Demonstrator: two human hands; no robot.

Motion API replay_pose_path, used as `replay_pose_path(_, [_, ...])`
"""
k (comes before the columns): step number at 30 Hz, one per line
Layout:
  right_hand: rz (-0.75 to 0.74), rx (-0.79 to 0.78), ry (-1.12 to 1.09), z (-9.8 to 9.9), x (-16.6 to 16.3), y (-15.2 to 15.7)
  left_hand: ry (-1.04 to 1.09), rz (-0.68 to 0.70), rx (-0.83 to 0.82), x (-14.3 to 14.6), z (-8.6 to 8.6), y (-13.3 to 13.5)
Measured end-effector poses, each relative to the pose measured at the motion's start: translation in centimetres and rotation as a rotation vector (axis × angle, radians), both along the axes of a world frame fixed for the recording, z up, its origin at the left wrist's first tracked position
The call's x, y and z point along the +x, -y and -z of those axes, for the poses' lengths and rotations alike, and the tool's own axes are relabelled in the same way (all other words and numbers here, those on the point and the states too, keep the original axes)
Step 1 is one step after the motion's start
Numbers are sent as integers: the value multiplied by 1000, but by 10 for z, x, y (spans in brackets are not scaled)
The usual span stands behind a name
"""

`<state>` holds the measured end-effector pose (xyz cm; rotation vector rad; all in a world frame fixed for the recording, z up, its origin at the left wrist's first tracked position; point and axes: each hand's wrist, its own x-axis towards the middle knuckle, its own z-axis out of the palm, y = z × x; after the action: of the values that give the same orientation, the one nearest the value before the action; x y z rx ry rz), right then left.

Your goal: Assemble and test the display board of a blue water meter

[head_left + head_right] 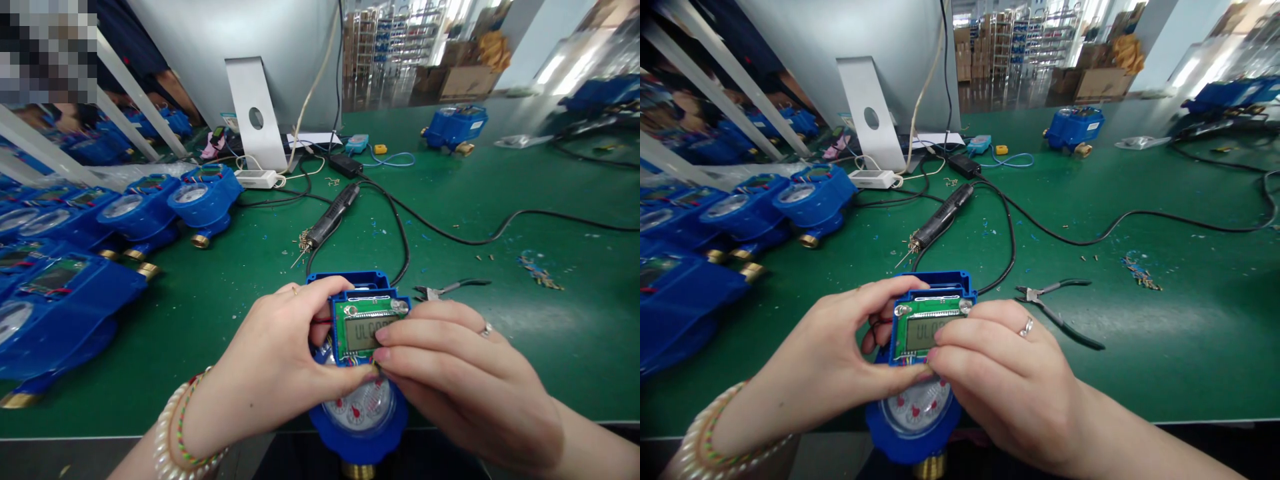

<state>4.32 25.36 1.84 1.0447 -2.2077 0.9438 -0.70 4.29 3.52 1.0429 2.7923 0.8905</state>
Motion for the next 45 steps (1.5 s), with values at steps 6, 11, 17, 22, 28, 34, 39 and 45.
replay_pose_path(6, [-18,36,8,1,0,-3,-2,2,-18,-2,0,2])
replay_pose_path(11, [-60,169,-34,3,0,-12,-6,17,-3,-1,-2,2])
replay_pose_path(17, [-71,152,-27,2,2,-11,-10,-7,14,0,-1,-1])
replay_pose_path(22, [-19,-33,75,-3,4,-5,16,-26,12,0,0,-3])
replay_pose_path(28, [26,-30,138,-13,4,-6,73,-18,-2,0,-7,-4])
replay_pose_path(34, [-56,218,63,-23,-9,-13,85,-17,0,-1,-8,-5])
replay_pose_path(39, [-153,297,77,-22,-16,-18,54,6,20,-2,-5,-3])
replay_pose_path(45, [-213,286,27,-20,-20,-21,55,11,7,-1,-5,-2])
